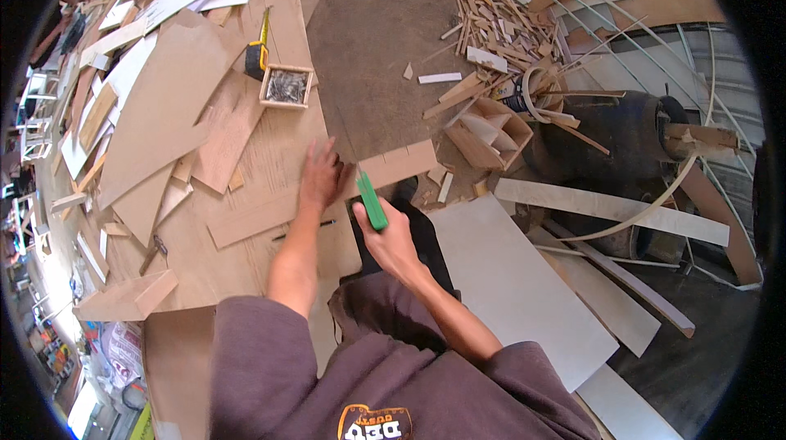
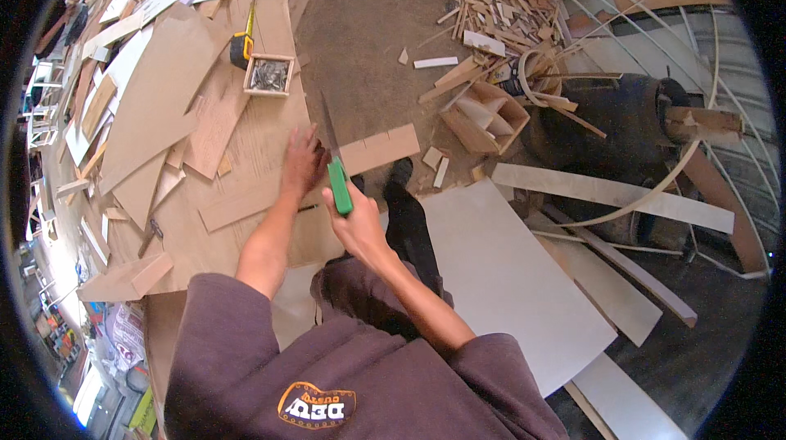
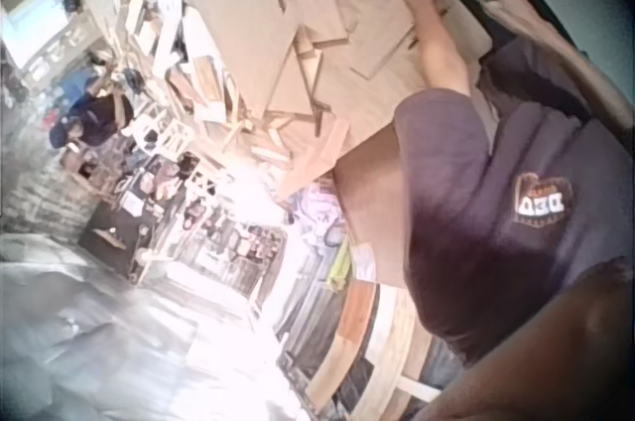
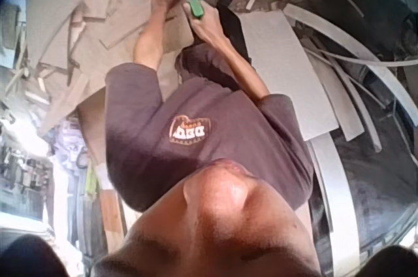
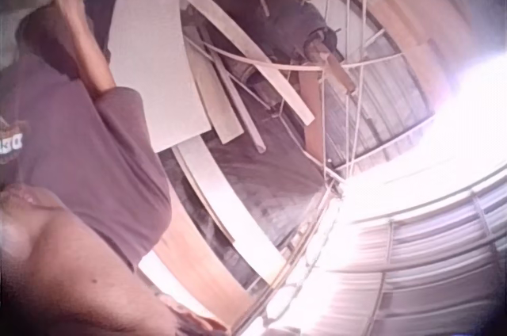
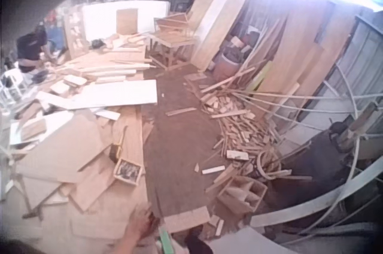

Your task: The person saws a rectangular piece of wood with a manual hand saw. The person holds the wood steady with one hand while moving the saw back and forth with the other.

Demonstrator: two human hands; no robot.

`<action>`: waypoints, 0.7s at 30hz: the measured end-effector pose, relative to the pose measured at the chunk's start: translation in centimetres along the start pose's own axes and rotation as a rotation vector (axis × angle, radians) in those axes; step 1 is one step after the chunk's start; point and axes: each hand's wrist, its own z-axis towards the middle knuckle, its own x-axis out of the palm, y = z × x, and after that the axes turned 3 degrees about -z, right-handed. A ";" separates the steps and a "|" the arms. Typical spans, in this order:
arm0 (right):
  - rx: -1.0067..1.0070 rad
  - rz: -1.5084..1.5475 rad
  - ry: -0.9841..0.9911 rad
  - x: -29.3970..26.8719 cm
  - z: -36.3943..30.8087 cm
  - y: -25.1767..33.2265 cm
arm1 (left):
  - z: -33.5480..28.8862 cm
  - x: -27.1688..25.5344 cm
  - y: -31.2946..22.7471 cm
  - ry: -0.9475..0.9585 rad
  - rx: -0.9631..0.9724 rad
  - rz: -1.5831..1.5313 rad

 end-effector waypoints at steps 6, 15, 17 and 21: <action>0.054 0.061 0.035 -1.4 -2.7 1.3 | -0.1 0.5 0.2 -0.054 0.016 0.078; 0.071 0.048 0.045 -3.4 -2.4 0.2 | 0.0 0.6 0.3 -0.074 0.021 0.091; 0.017 0.047 0.018 -2.6 -2.3 -0.4 | 0.0 0.8 0.4 -0.091 0.028 0.086; -0.008 0.032 0.010 -2.3 -2.8 -0.7 | 0.0 0.3 -0.1 -0.004 0.005 0.070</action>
